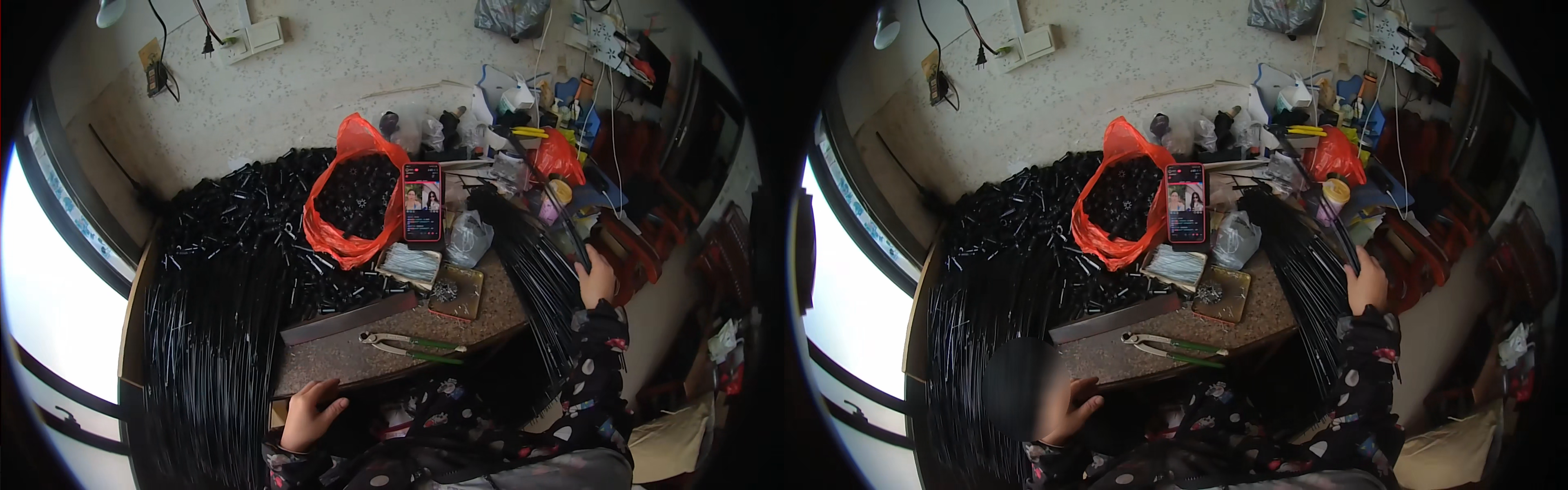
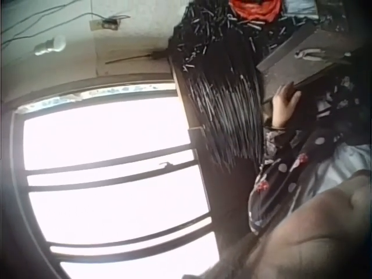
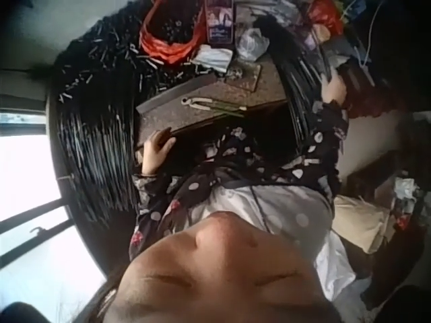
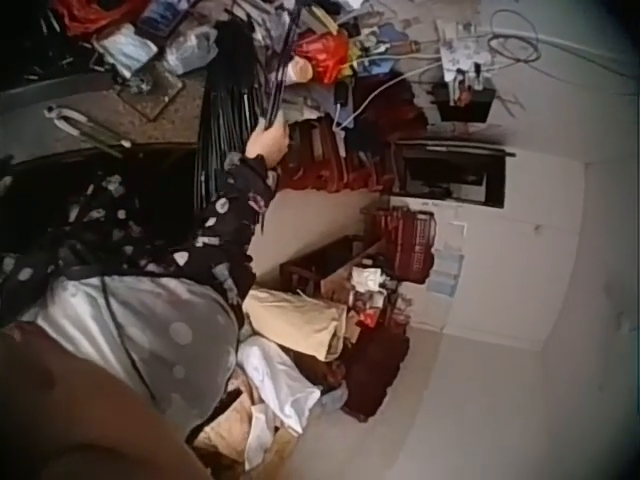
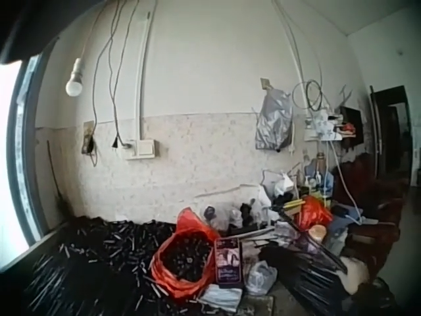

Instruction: Assembling wire harnesses by attaching plastic connectors to bundles of wires and securing them with pliers.

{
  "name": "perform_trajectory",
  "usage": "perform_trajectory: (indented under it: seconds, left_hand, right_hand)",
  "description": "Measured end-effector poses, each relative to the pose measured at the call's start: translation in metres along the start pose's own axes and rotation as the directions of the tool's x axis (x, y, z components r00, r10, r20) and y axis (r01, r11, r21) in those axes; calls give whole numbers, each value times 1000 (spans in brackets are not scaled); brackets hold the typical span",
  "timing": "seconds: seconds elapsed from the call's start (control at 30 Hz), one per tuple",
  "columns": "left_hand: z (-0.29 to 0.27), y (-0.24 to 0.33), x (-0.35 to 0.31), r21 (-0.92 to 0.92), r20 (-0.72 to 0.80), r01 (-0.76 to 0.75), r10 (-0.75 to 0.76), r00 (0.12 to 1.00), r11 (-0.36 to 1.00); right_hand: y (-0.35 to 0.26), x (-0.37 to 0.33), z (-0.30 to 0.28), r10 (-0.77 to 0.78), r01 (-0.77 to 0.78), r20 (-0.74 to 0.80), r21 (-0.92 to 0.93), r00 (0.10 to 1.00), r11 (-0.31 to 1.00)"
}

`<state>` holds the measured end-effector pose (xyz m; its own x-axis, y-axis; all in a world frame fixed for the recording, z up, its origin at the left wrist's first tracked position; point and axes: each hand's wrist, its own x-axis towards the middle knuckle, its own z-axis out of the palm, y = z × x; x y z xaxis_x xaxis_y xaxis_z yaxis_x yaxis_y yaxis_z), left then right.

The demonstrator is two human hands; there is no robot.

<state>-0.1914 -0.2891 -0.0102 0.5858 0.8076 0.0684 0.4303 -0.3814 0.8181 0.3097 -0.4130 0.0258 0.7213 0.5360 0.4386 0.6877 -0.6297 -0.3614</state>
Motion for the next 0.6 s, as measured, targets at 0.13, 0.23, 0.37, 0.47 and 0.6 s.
perform_trajectory:
  seconds: [0.13,0.23,0.37,0.47,0.6]
  left_hand:
    - [2,-13,-17,-84,48,85,-81,996,993]
    - [-2,-31,-15,75,181,-85,70,981,994]
    - [-75,-34,-35,279,11,-6,3,1000,960]
    - [-142,-64,-8,400,-265,202,-98,959,894]
    - [-217,-168,-81,602,-706,676,-112,699,425]
  right_hand:
    - [38,6,89,-320,351,242,-97,916,931]
    - [89,-3,138,-262,308,317,-104,912,946]
    - [99,0,134,-193,261,418,-112,888,959]
    - [104,11,140,-178,269,463,-138,868,953]
    - [9,-27,71,-427,481,377,-58,822,875]
